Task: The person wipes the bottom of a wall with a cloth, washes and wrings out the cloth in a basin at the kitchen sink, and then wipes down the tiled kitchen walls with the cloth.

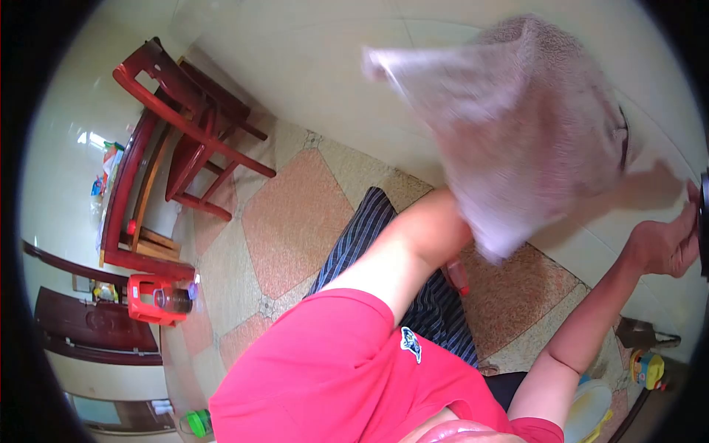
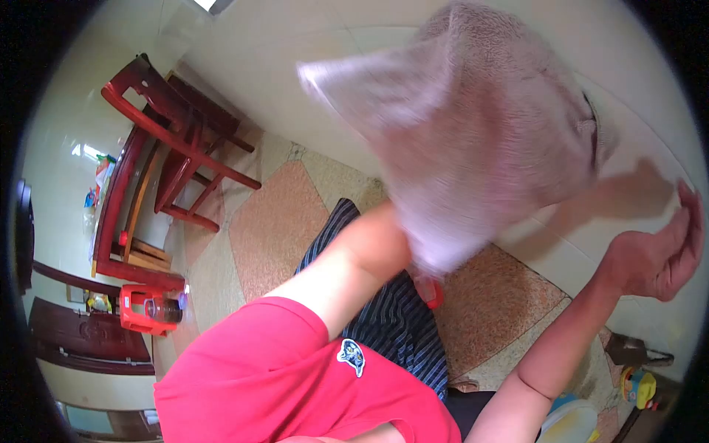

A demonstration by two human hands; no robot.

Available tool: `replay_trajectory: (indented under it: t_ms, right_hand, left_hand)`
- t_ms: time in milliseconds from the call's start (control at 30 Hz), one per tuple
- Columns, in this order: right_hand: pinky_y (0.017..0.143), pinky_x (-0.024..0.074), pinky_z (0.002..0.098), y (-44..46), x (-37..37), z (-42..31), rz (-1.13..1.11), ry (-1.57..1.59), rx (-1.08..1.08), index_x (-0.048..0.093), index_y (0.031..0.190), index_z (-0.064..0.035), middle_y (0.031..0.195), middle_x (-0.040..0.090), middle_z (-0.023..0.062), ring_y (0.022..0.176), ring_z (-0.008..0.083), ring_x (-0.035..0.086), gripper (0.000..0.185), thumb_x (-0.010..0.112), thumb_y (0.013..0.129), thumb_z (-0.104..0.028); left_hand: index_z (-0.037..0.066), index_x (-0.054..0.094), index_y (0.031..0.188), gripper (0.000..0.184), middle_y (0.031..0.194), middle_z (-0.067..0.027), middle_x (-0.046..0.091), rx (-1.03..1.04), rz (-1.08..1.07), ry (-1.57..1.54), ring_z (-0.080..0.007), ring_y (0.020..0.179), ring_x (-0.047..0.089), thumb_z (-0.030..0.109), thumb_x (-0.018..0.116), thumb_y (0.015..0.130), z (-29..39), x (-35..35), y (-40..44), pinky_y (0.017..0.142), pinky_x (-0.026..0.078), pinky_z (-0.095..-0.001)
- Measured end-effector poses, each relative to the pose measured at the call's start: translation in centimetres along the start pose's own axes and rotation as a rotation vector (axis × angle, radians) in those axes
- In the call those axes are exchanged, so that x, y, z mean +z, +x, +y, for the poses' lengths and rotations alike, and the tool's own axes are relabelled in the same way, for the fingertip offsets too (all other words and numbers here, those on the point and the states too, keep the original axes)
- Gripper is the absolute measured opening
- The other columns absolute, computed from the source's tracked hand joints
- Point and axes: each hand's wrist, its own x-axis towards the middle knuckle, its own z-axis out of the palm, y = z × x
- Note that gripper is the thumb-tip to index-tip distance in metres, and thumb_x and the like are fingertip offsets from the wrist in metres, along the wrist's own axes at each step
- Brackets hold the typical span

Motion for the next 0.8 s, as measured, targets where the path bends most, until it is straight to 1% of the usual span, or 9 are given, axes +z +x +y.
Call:
replay_trajectory:
  t_ms: [167, 233, 300, 400, 467, 533, 667, 767, 800]
  right_hand:
    - [0.076, 0.0432, 0.0311, -0.2, 2.7, 0.5, 0.297, -0.578, 0.12, 0.046, 0.114, 0.0003, 0.099, 0.05, 0.0078, 0.083, 0.0174, 0.049, 0.028, 0.052, 0.096, -0.02]
    - [0.075, 0.0426, 0.0308, -0.2, 1.9, 4.5, 0.275, -0.427, -0.104, 0.045, 0.112, 0.0005, 0.096, 0.048, 0.0065, 0.08, 0.0169, 0.046, 0.027, 0.051, 0.096, -0.02]
    - [0.074, 0.0423, 0.0307, -0.2, 1.1, 7.6, 0.19, -0.08, -0.477, 0.044, 0.112, 0.0005, 0.093, 0.045, 0.0057, 0.078, 0.0164, 0.043, 0.027, 0.051, 0.096, -0.02]
    - [0.073, 0.0415, 0.0299, -0.2, 2.3, 7.4, 0.259, -0.119, -0.53, 0.042, 0.111, 0.001, 0.093, 0.043, 0.0054, 0.078, 0.0155, 0.041, 0.028, 0.05, 0.096, -0.02]
    - [0.073, 0.041, 0.0297, -0.8, 2.9, 4.0, 0.232, -0.688, -0.166, 0.041, 0.111, 0.0009, 0.093, 0.042, 0.0054, 0.078, 0.0153, 0.041, 0.025, 0.049, 0.096, -0.018]
    - [0.079, 0.05, 0.0294, -1.2, 2.9, 6.8, 0.505, 0.014, -0.225, 0.057, 0.1, 0.0084, 0.087, 0.063, 0.0122, 0.083, 0.0195, 0.061, 0.023, 0.06, 0.081, -0.003]
    - [0.074, 0.049, 0.028, -0.3, -0.4, 9.6, 0.315, -0.057, -0.101, 0.055, 0.098, 0.0073, 0.087, 0.061, 0.0127, 0.079, 0.0186, 0.058, 0.025, 0.06, 0.077, -0.005]
    - [0.069, 0.0484, 0.0266, -0.6, 1.7, 7.1, 0.467, -0.076, -0.242, 0.058, 0.095, 0.0087, 0.086, 0.062, 0.013, 0.074, 0.0171, 0.058, 0.022, 0.056, 0.076, -0.003]
    - [0.07, 0.0457, 0.0275, -0.5, 2.3, 5.6, 0.404, -0.366, -0.13, 0.053, 0.099, 0.006, 0.088, 0.056, 0.0105, 0.076, 0.0166, 0.052, 0.021, 0.053, 0.082, -0.007]
  left_hand:
    - [0.006, 0.055, 0.111, 0.027, 0.105, -0.0063, 0.06, -0.106, -0.027, 0.116, -0.0194, 0.102, 0.054, 0.026, 0.047, 0.094, -5.5, -0.6, -2.2, 0.093, 0.04, -0.0355]
    - [0.006, 0.055, 0.112, 0.028, 0.106, -0.0063, 0.06, -0.181, -0.042, 0.167, -0.0197, 0.103, 0.054, 0.026, 0.047, 0.094, -8.5, -1.2, -3.4, 0.094, 0.04, -0.0358]
    - [0.006, 0.055, 0.112, 0.028, 0.106, -0.0063, 0.06, -0.264, -0.065, 0.212, -0.02, 0.103, 0.053, 0.026, 0.046, 0.094, -11.6, -1.8, -4.7, 0.094, 0.039, -0.0362]
    - [0.006, 0.054, 0.113, 0.029, 0.107, -0.0064, 0.06, -0.365, -0.102, 0.249, -0.0205, 0.104, 0.053, 0.026, 0.046, 0.094, -14.9, -2.3, -6.3, 0.095, 0.039, -0.0366]
    - [0.006, 0.054, 0.114, 0.03, 0.107, -0.0064, 0.06, -0.424, -0.123, 0.257, -0.0208, 0.105, 0.053, 0.026, 0.046, 0.094, -16.3, -2.6, -6.9, 0.096, 0.038, -0.037]
    - [0.006, 0.053, 0.115, 0.03, 0.108, -0.0064, 0.06, -0.462, -0.131, 0.268, -0.021, 0.105, 0.052, 0.027, 0.045, 0.094, -16.5, -2.8, -7.6, 0.096, 0.038, -0.0373]
    - [0.006, 0.053, 0.116, 0.031, 0.109, -0.0064, 0.059, -0.421, -0.11, 0.223, -0.0216, 0.106, 0.052, 0.027, 0.045, 0.094, -11.6, -3.3, -8.0, 0.097, 0.037, -0.0379]
    - [0.006, 0.052, 0.117, 0.032, 0.11, -0.0065, 0.059, -0.253, -0.063, 0.155, -0.0221, 0.107, 0.051, 0.027, 0.044, 0.094, -5.4, -2.3, -5.4, 0.098, 0.037, -0.0384]
    - [0.006, 0.052, 0.117, 0.032, 0.11, -0.0065, 0.059, -0.2, -0.061, 0.138, -0.0222, 0.108, 0.051, 0.027, 0.044, 0.094, -3.9, -1.7, -4.0, 0.098, 0.036, -0.0386]
